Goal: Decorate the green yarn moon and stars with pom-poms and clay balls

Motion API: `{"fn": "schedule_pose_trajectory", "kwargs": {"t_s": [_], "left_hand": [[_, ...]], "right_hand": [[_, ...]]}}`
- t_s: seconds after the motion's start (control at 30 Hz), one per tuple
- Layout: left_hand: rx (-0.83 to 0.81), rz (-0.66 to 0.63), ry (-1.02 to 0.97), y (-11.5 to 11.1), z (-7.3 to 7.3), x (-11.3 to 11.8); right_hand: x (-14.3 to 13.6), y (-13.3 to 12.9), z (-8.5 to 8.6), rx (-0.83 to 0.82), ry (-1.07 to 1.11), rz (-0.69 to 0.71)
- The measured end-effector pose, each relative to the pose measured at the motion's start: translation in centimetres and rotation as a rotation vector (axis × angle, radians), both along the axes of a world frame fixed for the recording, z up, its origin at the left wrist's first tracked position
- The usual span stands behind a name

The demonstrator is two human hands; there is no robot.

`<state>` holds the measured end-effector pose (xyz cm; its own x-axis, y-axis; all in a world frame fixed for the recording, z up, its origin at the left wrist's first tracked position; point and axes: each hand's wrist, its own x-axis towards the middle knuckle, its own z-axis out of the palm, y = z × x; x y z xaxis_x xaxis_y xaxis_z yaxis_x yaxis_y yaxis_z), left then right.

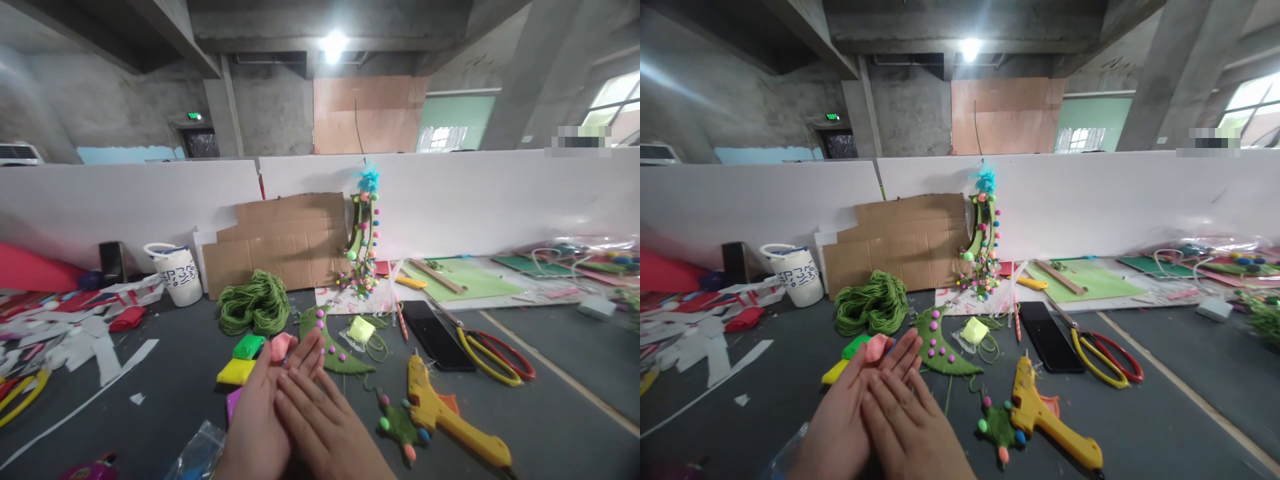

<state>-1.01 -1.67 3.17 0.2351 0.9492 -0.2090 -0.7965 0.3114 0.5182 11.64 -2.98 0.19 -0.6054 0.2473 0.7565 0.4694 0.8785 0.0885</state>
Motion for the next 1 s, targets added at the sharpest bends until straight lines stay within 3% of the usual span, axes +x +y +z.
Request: {"fn": "schedule_pose_trajectory", "kwargs": {"t_s": [0.17,0.37,0.47,0.63,0.7,0.83,1.0], "left_hand": [[0.085,0.044,-0.076,0.2,0.4,-0.2],[0.052,-0.062,-0.115,0.2,-0.5,-0.2],[0.0,-0.038,-0.063,0.0,-0.6,0.0],[-0.083,0.076,0.017,-0.1,0.1,0.9],[-0.101,0.111,0.01,-0.1,0.1,1.1],[-0.124,0.14,-0.002,0.0,0.1,0.9],[-0.101,0.081,-0.065,-0.2,0.5,0.3]], "right_hand": [[-0.1,-0.1,0.2,0.022,0.002,0.051],[-0.3,0.2,-1.1,-0.098,0.055,0.011],[0.2,0.1,-1.6,-0.255,0.17,0.081],[1.3,-0.3,-0.1,-0.613,0.181,0.143],[1.2,-0.4,0.0,-0.602,0.197,0.174],[-0.4,-0.3,-1.3,-0.395,0.154,0.226],[-0.9,-0.4,-2.0,-0.275,0.007,0.057]]}}
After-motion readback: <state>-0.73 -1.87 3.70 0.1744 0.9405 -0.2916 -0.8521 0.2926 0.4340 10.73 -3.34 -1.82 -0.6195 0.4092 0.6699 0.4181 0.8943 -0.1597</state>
